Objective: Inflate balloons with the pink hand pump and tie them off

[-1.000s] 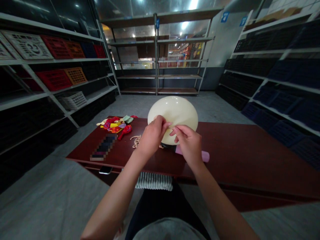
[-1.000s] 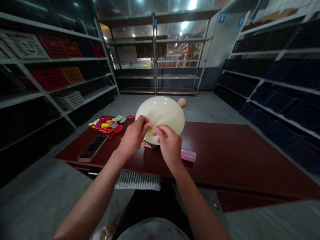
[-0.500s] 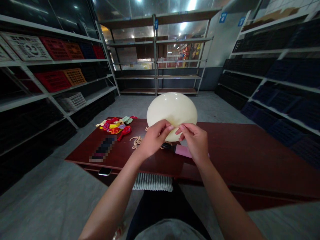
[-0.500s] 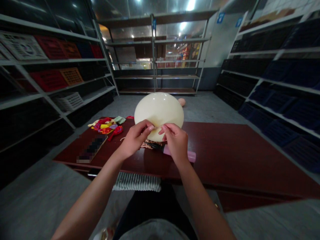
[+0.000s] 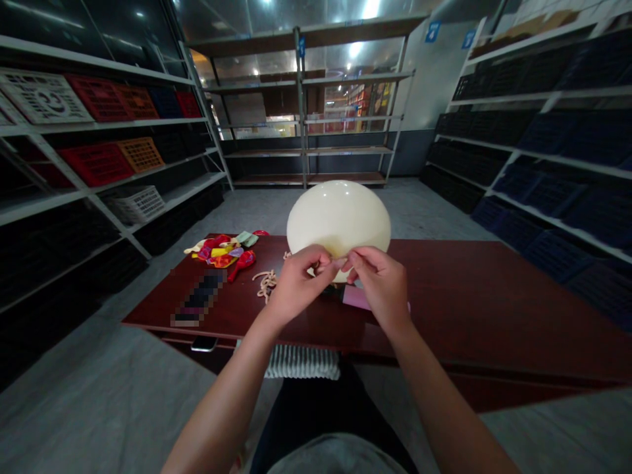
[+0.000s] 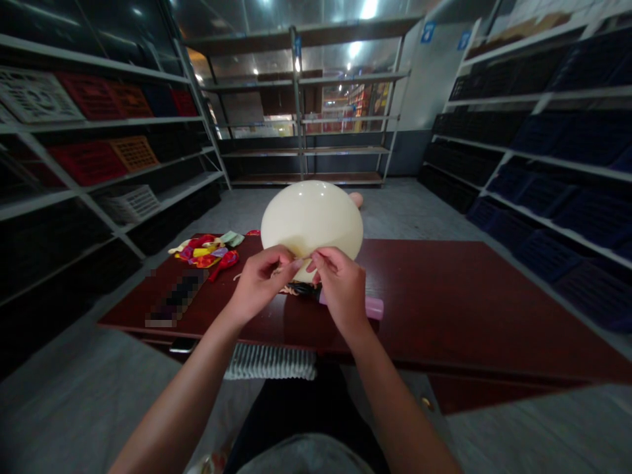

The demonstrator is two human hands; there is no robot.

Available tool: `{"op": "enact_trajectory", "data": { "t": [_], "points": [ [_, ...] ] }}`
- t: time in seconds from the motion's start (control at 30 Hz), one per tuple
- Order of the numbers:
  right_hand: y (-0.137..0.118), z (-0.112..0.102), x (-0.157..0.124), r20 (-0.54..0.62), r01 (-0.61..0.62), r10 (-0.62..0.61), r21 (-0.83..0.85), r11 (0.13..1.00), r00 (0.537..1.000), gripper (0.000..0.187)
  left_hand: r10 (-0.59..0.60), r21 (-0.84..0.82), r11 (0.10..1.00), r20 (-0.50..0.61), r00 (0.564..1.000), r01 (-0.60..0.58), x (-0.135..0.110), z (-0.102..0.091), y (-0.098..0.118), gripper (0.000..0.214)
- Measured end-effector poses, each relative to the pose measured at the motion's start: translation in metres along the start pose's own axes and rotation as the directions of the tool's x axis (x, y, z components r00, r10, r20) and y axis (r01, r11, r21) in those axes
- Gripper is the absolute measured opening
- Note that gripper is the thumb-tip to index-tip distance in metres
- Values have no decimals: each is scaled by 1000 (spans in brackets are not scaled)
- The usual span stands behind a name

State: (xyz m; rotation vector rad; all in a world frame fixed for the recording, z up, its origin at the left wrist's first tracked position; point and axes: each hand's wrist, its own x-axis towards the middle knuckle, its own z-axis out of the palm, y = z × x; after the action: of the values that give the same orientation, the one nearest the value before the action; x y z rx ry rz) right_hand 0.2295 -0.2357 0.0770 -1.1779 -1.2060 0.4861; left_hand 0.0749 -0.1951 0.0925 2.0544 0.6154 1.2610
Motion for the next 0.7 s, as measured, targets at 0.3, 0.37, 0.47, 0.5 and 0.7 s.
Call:
{"op": "enact_trajectory", "data": {
  "t": [0.3,0.37,0.47,0.5,0.7],
  "points": [
    [2,-10,9,29,-110,107,98,989,994,22,122,-185,978,139,983,-95,-4,-1,2,32],
    [2,-11,8,32,-119,116,110,987,993,22,114,-213,974,146,983,-81,-5,-3,2,31],
    [1,-12,6,16,-114,113,129,985,993,21,27,-207,978,120,992,-2,-6,-3,1,22],
    [0,-12,6,14,-108,107,133,985,994,20,12,-201,980,106,994,9,-7,-3,1,18],
    [1,-13,9,27,-119,116,142,983,993,21,63,-220,974,62,996,-48,-8,2,1,24]
  ]
}}
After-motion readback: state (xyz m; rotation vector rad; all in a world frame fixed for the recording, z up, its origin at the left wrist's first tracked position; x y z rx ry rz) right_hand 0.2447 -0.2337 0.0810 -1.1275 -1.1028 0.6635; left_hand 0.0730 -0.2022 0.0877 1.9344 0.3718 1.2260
